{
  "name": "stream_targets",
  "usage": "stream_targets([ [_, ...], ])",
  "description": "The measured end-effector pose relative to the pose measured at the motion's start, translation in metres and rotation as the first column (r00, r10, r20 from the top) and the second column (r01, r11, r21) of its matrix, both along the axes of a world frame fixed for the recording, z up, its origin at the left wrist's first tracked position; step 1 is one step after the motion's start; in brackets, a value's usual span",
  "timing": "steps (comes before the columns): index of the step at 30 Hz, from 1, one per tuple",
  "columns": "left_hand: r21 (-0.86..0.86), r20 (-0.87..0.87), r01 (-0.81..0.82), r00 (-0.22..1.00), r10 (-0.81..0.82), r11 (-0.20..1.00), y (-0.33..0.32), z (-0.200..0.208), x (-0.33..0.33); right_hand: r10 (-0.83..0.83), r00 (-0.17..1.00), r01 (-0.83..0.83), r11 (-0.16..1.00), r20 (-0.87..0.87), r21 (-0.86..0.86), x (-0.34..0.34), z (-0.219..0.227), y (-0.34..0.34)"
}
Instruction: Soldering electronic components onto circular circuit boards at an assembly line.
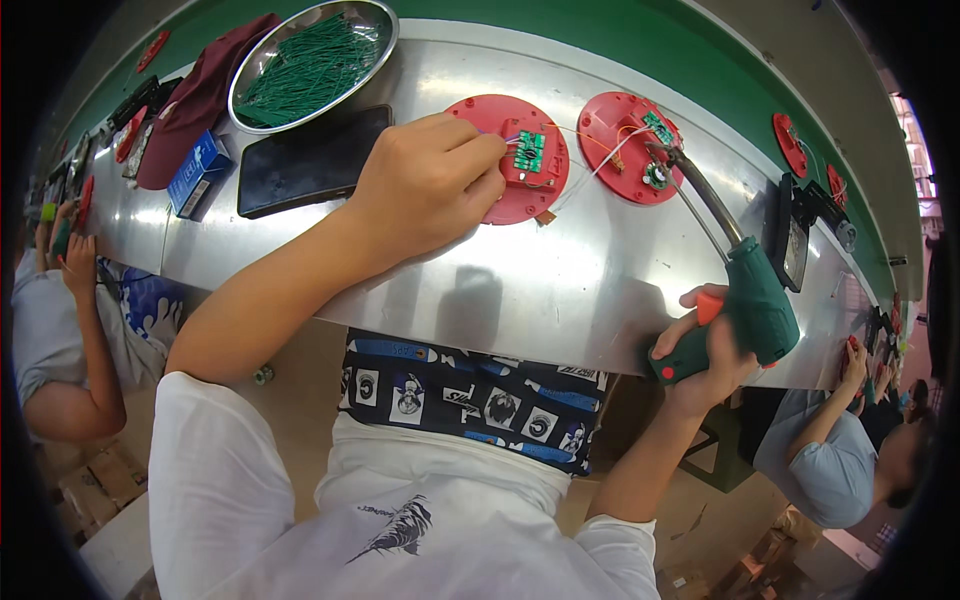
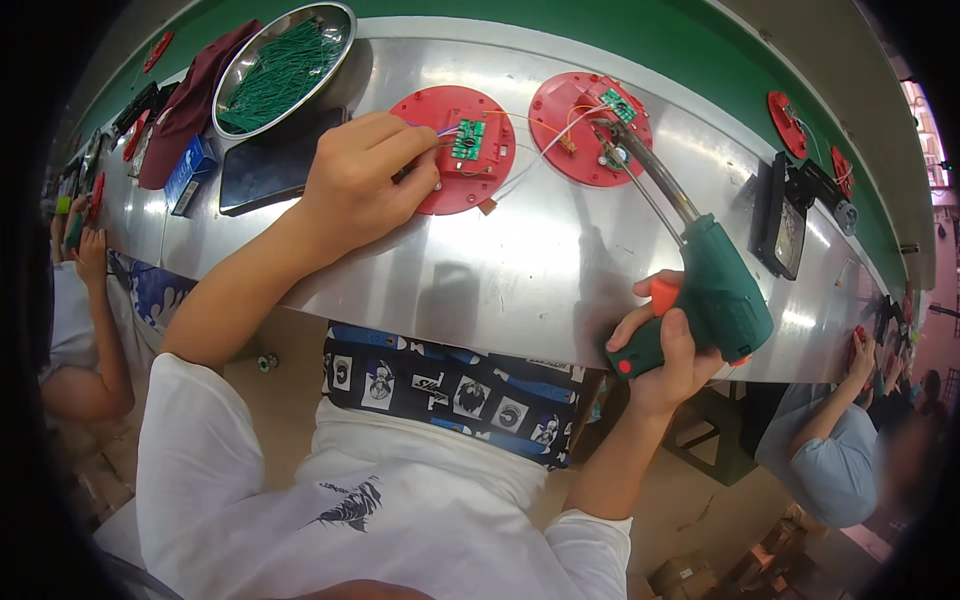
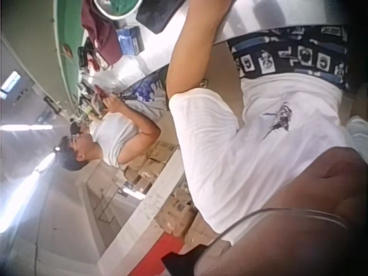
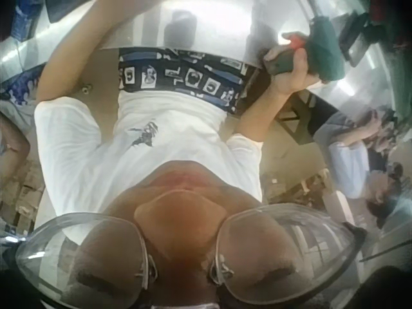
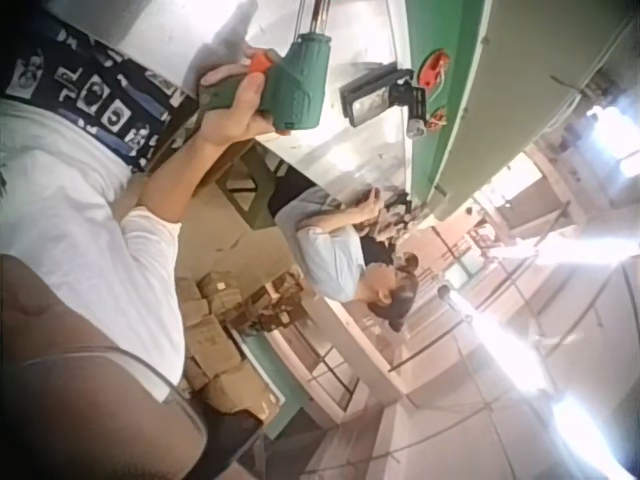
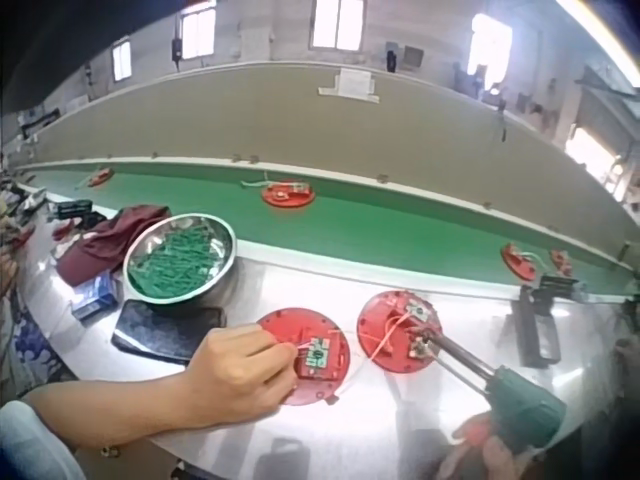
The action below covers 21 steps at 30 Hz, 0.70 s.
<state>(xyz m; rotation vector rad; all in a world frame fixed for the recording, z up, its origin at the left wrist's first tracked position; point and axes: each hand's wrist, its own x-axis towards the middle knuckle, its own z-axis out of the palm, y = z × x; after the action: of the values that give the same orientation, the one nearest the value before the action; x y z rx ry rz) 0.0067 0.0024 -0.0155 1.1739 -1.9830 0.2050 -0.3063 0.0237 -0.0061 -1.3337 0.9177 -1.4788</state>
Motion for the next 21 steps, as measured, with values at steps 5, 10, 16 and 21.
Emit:
stream_targets([
  [5, 0.002, 0.014, -0.014, 1.0, 0.014, 1.0, 0.0013, 0.0032, -0.0005, 0.005, 0.999, -0.006, 1.0, 0.049, 0.013, -0.001, 0.0015, -0.001],
  [10, 0.008, 0.017, -0.021, 1.0, 0.021, 1.0, 0.0026, 0.0024, -0.0023, -0.029, 0.999, 0.028, 0.999, 0.034, 0.023, -0.0009, 0.0025, 0.0005],
  [16, 0.013, 0.028, -0.034, 0.999, 0.033, 0.999, 0.0031, 0.0024, -0.0004, -0.027, 0.999, 0.026, 0.999, 0.043, 0.03, -0.0005, 0.0016, -0.0006],
  [21, 0.027, 0.042, -0.043, 0.998, 0.042, 0.999, 0.0031, 0.0044, 0.0034, -0.045, 0.997, 0.043, 0.999, 0.059, 0.029, 0.004, 0.0017, -0.002],
])
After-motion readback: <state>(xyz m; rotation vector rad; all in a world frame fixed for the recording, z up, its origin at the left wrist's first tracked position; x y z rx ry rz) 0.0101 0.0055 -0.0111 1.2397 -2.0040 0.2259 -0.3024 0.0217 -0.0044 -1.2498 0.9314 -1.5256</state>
